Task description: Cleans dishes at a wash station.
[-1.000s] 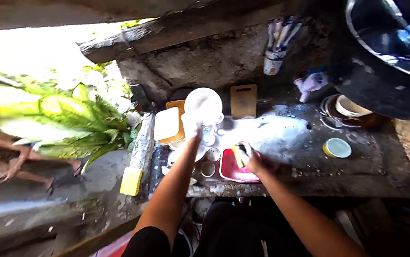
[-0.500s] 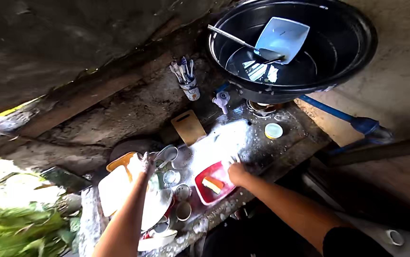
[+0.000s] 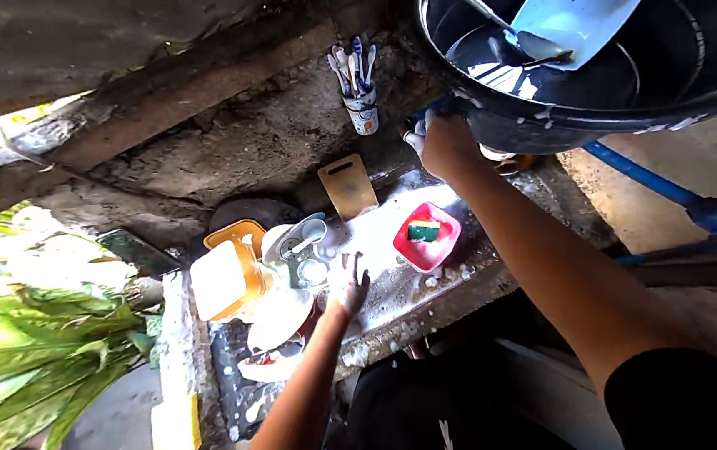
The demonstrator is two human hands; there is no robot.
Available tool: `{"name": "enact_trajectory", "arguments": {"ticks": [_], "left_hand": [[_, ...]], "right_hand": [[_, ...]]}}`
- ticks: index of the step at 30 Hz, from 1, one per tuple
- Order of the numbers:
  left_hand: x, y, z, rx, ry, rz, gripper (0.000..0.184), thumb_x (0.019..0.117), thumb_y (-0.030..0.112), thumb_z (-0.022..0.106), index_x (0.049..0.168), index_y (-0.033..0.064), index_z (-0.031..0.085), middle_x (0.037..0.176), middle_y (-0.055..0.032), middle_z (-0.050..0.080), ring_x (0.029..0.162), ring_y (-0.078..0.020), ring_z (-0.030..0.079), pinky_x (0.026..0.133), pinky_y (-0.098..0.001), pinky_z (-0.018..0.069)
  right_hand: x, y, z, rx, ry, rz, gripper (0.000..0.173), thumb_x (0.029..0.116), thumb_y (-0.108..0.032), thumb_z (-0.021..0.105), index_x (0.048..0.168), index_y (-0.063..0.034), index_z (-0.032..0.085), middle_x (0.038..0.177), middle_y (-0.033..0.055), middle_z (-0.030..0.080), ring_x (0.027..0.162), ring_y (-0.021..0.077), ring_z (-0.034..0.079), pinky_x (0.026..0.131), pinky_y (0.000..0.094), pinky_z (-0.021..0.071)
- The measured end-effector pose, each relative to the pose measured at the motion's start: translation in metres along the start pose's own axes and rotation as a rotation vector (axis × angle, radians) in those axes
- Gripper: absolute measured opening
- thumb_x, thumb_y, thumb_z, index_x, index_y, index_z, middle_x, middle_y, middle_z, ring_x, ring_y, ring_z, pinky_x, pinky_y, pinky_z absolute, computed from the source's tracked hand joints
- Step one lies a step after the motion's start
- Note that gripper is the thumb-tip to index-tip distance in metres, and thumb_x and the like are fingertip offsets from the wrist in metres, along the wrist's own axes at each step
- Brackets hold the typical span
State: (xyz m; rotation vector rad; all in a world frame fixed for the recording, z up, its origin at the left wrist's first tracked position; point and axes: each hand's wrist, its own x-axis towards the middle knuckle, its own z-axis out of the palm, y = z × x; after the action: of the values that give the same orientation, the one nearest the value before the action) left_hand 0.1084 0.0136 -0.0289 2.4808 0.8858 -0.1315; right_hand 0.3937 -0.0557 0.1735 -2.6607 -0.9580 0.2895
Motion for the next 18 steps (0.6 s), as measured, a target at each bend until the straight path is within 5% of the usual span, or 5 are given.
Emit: {"name": "enact_trajectory", "arguments": {"ticks": [4, 7, 11, 14, 18], "left_hand": [[-0.022, 0.018, 0.049, -0.246, -0.051, 0.043, 0.048, 0.0990, 0.025, 0.060, 0.141, 0.0039, 0.055, 0.130, -0.0222, 0.063, 0.121, -0.0354, 0.062, 0.106, -0.0499, 0.0493], [-0.043, 0.012, 0.064, -0.306, -0.070, 0.057, 0.047, 0.0983, 0.025, 0.060, 0.139, 0.0031, 0.056, 0.127, -0.0211, 0.064, 0.120, -0.0334, 0.062, 0.107, -0.0475, 0.0488], [-0.063, -0.009, 0.058, -0.310, -0.031, 0.029, 0.044, 0.0980, 0.023, 0.061, 0.137, 0.0035, 0.058, 0.125, -0.0202, 0.064, 0.116, -0.0317, 0.063, 0.103, -0.0462, 0.0513], [-0.077, -0.023, 0.046, -0.337, 0.013, -0.034, 0.043, 0.0984, 0.020, 0.061, 0.137, 0.0014, 0.057, 0.122, -0.0201, 0.065, 0.111, -0.0297, 0.066, 0.100, -0.0450, 0.0539], [-0.099, -0.039, 0.041, -0.382, 0.069, -0.068, 0.042, 0.0998, 0.020, 0.058, 0.137, 0.0005, 0.056, 0.121, -0.0183, 0.066, 0.106, -0.0242, 0.068, 0.092, -0.0395, 0.0579]], "right_hand": [[0.007, 0.027, -0.007, -0.104, -0.055, -0.329, 0.032, 0.0939, -0.002, 0.066, 0.126, -0.0045, 0.063, 0.126, 0.0222, 0.063, 0.120, 0.0413, 0.062, 0.102, 0.0590, 0.0506], [0.010, 0.047, 0.004, -0.130, 0.056, -0.595, 0.028, 0.0950, 0.001, 0.060, 0.119, -0.0107, 0.067, 0.128, 0.0137, 0.064, 0.121, 0.0337, 0.062, 0.103, 0.0556, 0.0515], [-0.005, 0.050, 0.041, 0.154, 0.364, -0.867, 0.021, 0.0920, -0.002, 0.055, 0.098, -0.0059, 0.075, 0.132, 0.0115, 0.067, 0.144, 0.0304, 0.048, 0.126, 0.0474, 0.0314], [-0.031, 0.052, 0.110, 0.499, 0.546, -0.683, 0.016, 0.0896, -0.003, 0.057, 0.085, -0.0039, 0.072, 0.102, 0.0130, 0.072, 0.104, 0.0284, 0.068, 0.093, 0.0463, 0.0558], [-0.028, 0.075, 0.214, 0.880, -0.205, -0.012, 0.018, 0.0999, -0.002, 0.054, 0.106, 0.0070, 0.068, 0.094, 0.0166, 0.072, 0.081, 0.0219, 0.070, 0.079, 0.0409, 0.0606]]}}
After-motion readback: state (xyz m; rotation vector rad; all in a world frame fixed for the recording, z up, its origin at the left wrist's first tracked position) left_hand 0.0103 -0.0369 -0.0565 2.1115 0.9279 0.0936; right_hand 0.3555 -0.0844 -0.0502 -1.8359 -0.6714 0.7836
